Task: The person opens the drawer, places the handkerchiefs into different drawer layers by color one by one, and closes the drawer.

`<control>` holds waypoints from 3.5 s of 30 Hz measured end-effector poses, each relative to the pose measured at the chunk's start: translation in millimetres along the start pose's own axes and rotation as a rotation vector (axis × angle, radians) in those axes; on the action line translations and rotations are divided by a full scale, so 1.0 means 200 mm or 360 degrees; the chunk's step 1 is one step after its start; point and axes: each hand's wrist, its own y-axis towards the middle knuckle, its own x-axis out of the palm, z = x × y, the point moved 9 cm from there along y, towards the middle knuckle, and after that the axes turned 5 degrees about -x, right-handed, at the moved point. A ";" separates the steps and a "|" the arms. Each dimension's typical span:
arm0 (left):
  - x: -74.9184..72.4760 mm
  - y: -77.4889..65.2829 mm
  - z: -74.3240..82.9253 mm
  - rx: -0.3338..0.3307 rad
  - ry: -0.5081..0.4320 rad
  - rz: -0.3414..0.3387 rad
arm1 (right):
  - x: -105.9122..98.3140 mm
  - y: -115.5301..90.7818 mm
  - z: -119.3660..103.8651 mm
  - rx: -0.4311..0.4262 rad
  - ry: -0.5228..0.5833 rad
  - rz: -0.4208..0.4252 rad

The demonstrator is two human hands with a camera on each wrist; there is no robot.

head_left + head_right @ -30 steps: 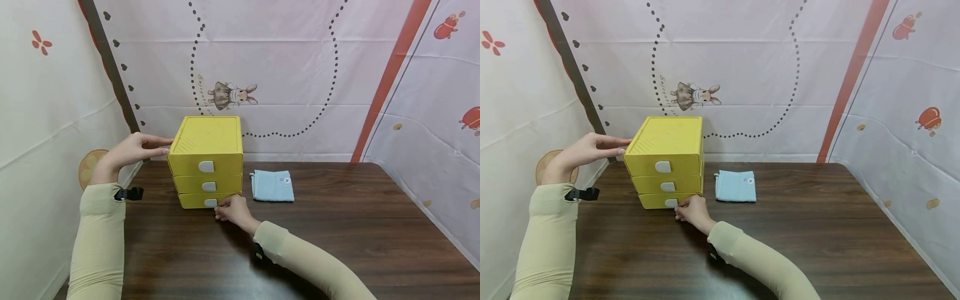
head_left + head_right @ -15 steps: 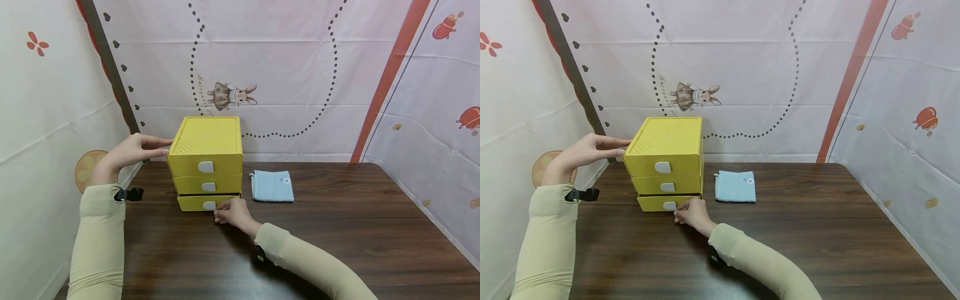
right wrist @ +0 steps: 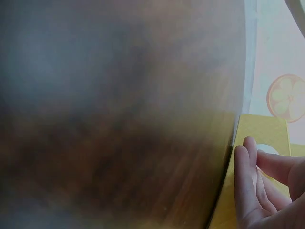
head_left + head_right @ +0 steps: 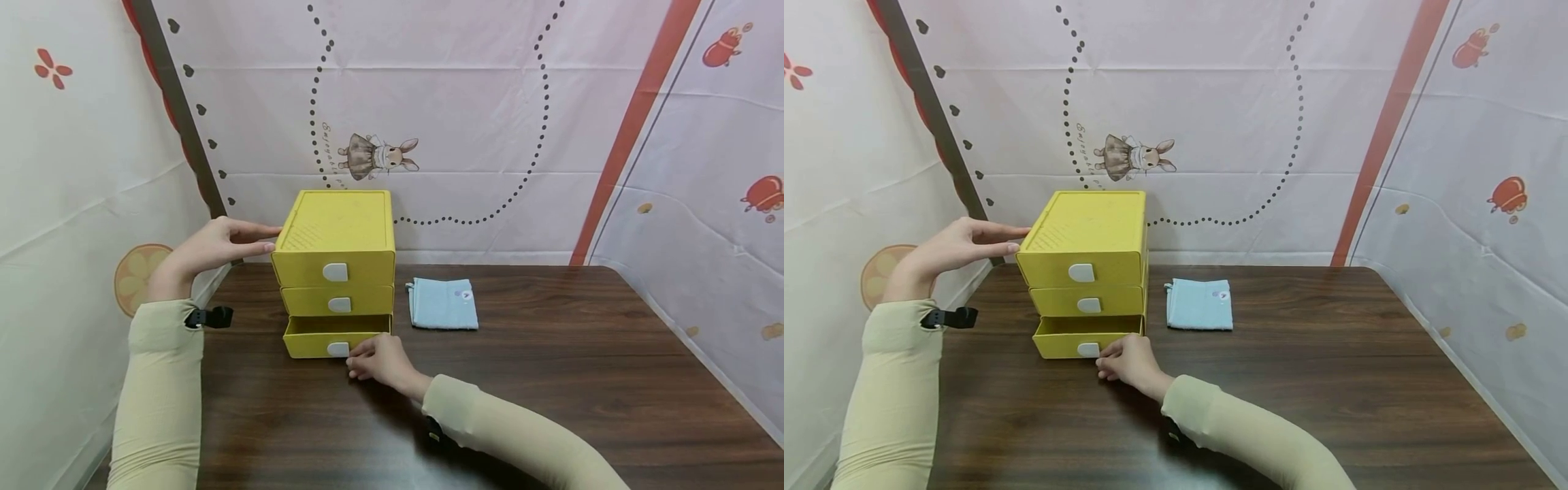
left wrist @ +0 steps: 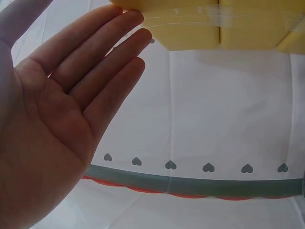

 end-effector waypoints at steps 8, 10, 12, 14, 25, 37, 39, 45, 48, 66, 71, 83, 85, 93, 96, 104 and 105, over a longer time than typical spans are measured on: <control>0.01 0.00 -0.01 -0.0016 -0.0017 -0.0023 | 0.03 -0.07 -0.01 -0.0014 -0.0014 -0.0036; 0.01 0.00 -0.01 -0.0011 -0.0026 -0.0025 | 0.03 -0.08 -0.01 -0.0012 -0.0015 -0.0051; 0.01 0.00 -0.01 -0.0003 -0.0031 -0.0019 | 0.03 -0.09 -0.01 -0.0006 -0.0016 -0.0065; 0.01 0.00 -0.01 -0.0003 -0.0037 -0.0013 | 0.04 -0.10 -0.02 -0.0005 -0.0019 -0.0075; 0.01 0.00 -0.02 -0.0019 -0.0052 -0.0021 | 0.05 -0.17 -0.02 -0.0002 -0.0017 -0.0114; 0.01 0.00 -0.02 -0.0034 -0.0047 -0.0024 | 0.07 -0.21 -0.02 0.0016 0.0013 -0.0142; 0.01 0.00 -0.02 -0.0033 -0.0041 -0.0022 | 0.07 -0.22 -0.02 0.0013 0.0008 -0.0134; 0.01 0.00 -0.03 -0.0036 -0.0044 -0.0022 | 0.08 -0.24 -0.02 0.0010 0.0002 -0.0146; 0.01 0.00 -0.03 -0.0033 -0.0051 -0.0024 | 0.09 -0.25 -0.02 0.0005 0.0007 -0.0156; 0.01 0.00 -0.02 -0.0014 -0.0053 -0.0013 | 0.11 -0.30 -0.04 -0.0046 -0.0013 -0.0221; 0.00 0.00 -0.03 -0.0015 -0.0036 -0.0005 | 0.12 -0.30 -0.03 -0.0017 0.0002 -0.0242; 0.01 -0.01 -0.01 -0.0012 -0.0055 -0.0008 | 0.13 -0.32 -0.02 0.0011 0.0024 -0.0284; 0.01 -0.01 -0.01 -0.0012 -0.0054 -0.0013 | 0.13 -0.32 -0.02 0.0012 0.0021 -0.0287; 0.00 0.00 -0.02 -0.0009 -0.0056 -0.0001 | 0.12 -0.33 -0.02 -0.0005 -0.0015 -0.0328; 0.00 0.00 -0.02 -0.0011 -0.0064 -0.0005 | 0.10 -0.34 -0.02 -0.0007 -0.0049 -0.0355; 0.01 0.00 -0.03 -0.0022 -0.0059 -0.0005 | 0.01 -0.38 -0.04 -0.0075 -0.0250 -0.0424; 0.01 0.00 -0.04 -0.0024 -0.0057 -0.0003 | 0.00 -0.38 -0.04 -0.0080 -0.0266 -0.0429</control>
